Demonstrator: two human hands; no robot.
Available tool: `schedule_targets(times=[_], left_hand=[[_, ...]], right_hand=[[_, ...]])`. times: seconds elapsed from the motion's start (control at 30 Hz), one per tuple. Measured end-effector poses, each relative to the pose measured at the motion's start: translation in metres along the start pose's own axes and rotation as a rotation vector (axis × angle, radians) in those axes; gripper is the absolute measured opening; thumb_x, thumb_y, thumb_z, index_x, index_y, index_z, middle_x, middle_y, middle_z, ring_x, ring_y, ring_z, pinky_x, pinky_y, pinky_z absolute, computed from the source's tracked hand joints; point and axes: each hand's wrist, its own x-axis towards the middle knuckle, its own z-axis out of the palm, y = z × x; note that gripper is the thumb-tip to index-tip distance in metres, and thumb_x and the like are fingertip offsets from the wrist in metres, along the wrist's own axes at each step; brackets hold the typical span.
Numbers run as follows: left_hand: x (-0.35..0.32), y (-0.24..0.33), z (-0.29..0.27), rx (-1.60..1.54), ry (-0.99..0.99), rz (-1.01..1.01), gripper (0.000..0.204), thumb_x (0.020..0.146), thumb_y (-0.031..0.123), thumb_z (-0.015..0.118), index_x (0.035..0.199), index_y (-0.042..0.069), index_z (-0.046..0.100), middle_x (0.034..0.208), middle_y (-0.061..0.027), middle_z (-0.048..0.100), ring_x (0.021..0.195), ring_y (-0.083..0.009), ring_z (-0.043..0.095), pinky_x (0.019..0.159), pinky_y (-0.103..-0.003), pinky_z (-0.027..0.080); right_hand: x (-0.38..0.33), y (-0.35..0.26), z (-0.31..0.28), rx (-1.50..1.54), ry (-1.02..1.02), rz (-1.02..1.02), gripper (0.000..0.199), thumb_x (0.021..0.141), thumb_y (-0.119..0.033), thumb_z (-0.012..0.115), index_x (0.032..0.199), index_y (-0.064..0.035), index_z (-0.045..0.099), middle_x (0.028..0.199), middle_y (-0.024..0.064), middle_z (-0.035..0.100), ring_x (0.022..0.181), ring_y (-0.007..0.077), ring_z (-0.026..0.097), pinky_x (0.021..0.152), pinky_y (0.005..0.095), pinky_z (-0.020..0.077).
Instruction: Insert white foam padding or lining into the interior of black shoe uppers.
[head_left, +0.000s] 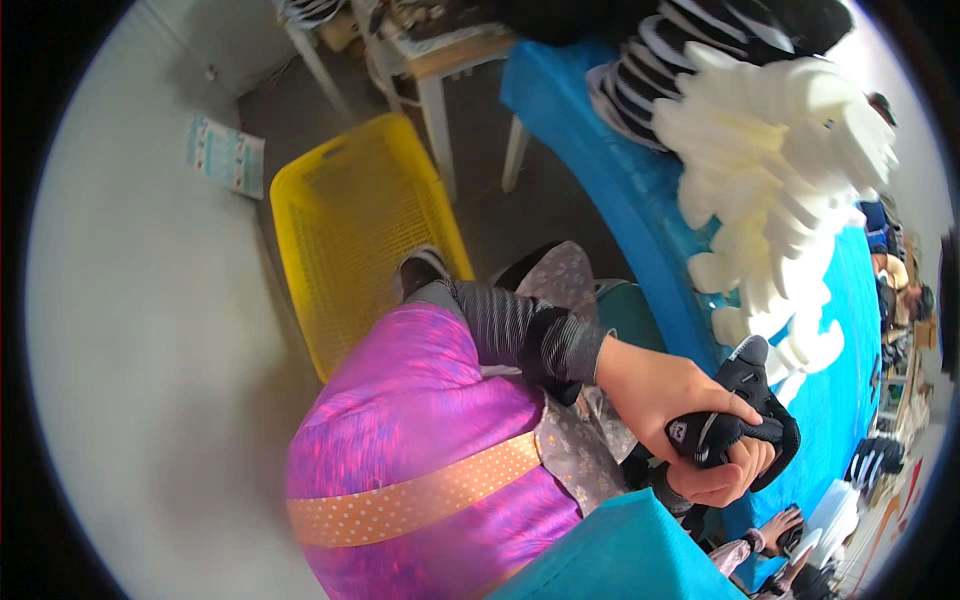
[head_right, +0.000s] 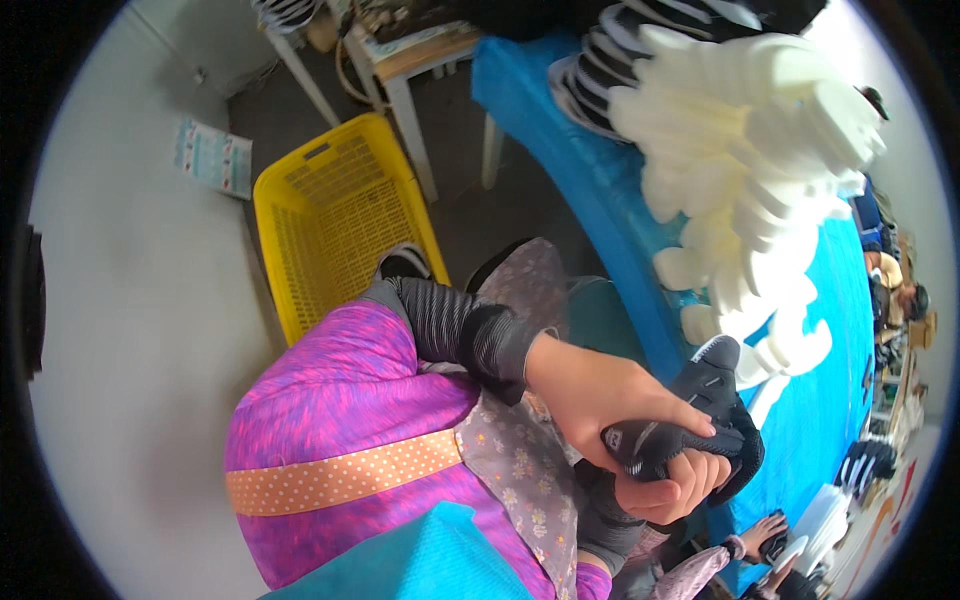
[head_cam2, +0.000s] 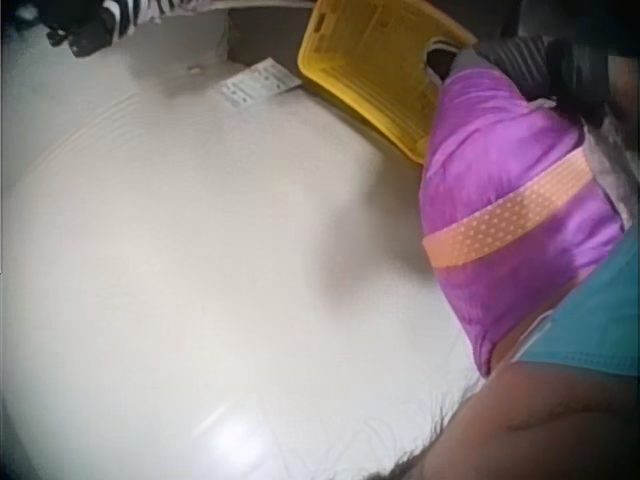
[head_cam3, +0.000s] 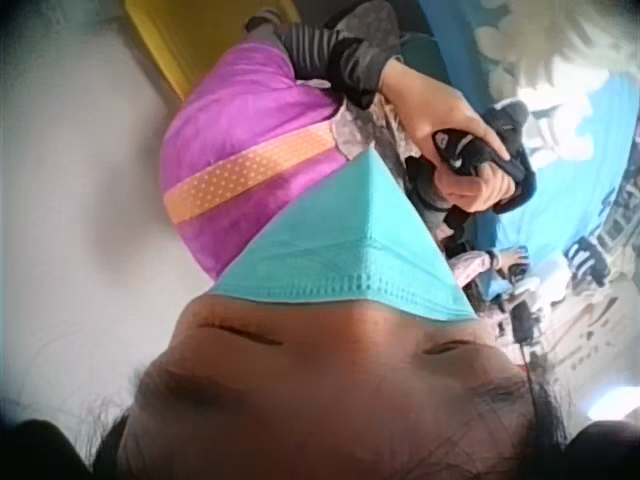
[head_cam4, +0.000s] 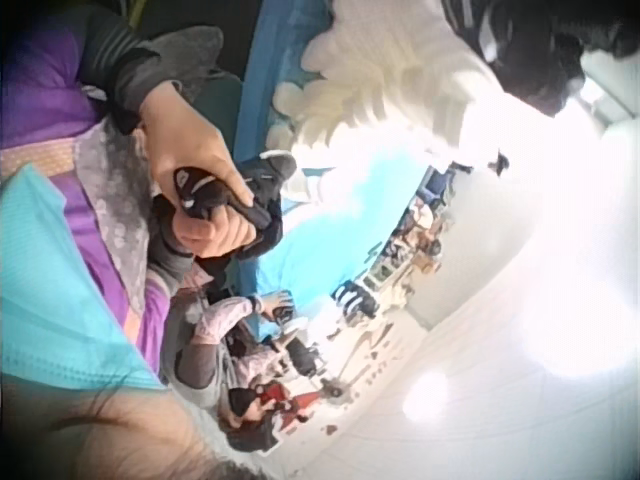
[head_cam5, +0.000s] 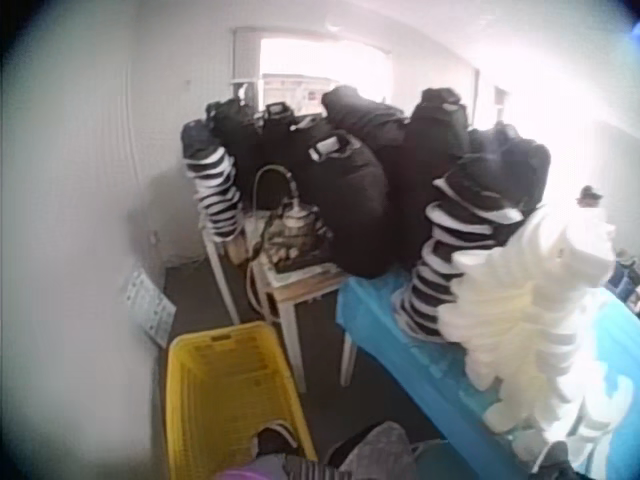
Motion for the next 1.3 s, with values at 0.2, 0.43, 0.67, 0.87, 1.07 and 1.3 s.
schedule_targets(times=[0.2, 0.43, 0.67, 0.87, 1.07, 1.3], left_hand=[[-0.076, 0.023, -0.067, 0.049, 0.142, -0.218, 0.084, 0.070, 0.023, 0.087, 0.141, 0.008, 0.045, 0.132, -0.0178, 0.059, 0.121, -0.0332, 0.060, 0.099, -0.040, 0.048], [-0.233, 0.116, -0.134, 0.105, 0.569, -0.553, 0.089, 0.063, 0.006, 0.090, 0.139, 0.010, 0.043, 0.125, -0.0073, 0.056, 0.114, -0.0175, 0.057, 0.098, -0.031, 0.047], [-0.404, 0.105, -0.153, 0.550, 1.318, -0.886, 0.084, 0.074, 0.020, 0.087, 0.141, 0.006, 0.038, 0.130, -0.0111, 0.052, 0.119, -0.0215, 0.054, 0.103, -0.034, 0.044], [-0.537, -0.033, -0.116, 0.795, 1.593, -1.128, 0.093, 0.071, 0.037, 0.091, 0.137, -0.002, 0.039, 0.128, -0.0212, 0.053, 0.116, -0.0311, 0.057, 0.096, -0.042, 0.050], [-0.568, -0.158, -0.018, 1.022, 1.650, -1.472, 0.070, 0.073, 0.041, 0.089, 0.114, 0.001, 0.047, 0.120, -0.0213, 0.046, 0.095, -0.0395, 0.058, 0.087, -0.056, 0.051], [-0.587, -0.206, 0.052, 0.306, 1.171, -2.074, 0.046, 0.085, 0.040, 0.074, 0.108, 0.004, 0.058, 0.129, -0.0341, 0.055, 0.115, -0.0518, 0.054, 0.104, -0.061, 0.043]], right_hand=[[0.034, -0.037, 0.045, 0.234, -0.603, 0.027, 0.027, 0.092, -0.023, 0.062, 0.103, 0.0017, 0.063, 0.099, 0.0194, 0.066, 0.090, 0.0368, 0.064, 0.088, 0.0508, 0.0485], [0.019, -0.022, 0.026, 0.224, -0.569, -0.134, 0.013, 0.080, -0.017, 0.069, 0.088, -0.0066, 0.067, 0.104, 0.0125, 0.069, 0.096, 0.0331, 0.066, 0.095, 0.0536, 0.0490], [0.009, 0.001, 0.041, 0.156, -0.755, -0.088, 0.012, 0.082, -0.002, 0.063, 0.093, 0.0023, 0.067, 0.107, 0.0186, 0.069, 0.096, 0.0373, 0.065, 0.093, 0.0534, 0.0499], [0.006, -0.006, 0.049, 0.124, -0.795, -0.046, 0.009, 0.085, 0.000, 0.063, 0.092, 0.0037, 0.067, 0.101, 0.0182, 0.071, 0.094, 0.0370, 0.066, 0.093, 0.0511, 0.0504], [0.001, -0.012, 0.047, 0.098, -0.844, 0.043, 0.007, 0.083, 0.005, 0.062, 0.090, 0.0055, 0.065, 0.098, 0.0186, 0.071, 0.090, 0.0366, 0.066, 0.089, 0.0488, 0.0512], [-0.004, -0.006, 0.036, 0.012, -0.928, 0.193, 0.006, 0.085, 0.007, 0.061, 0.091, 0.0060, 0.064, 0.097, 0.0176, 0.070, 0.091, 0.0354, 0.066, 0.088, 0.0439, 0.0507]])
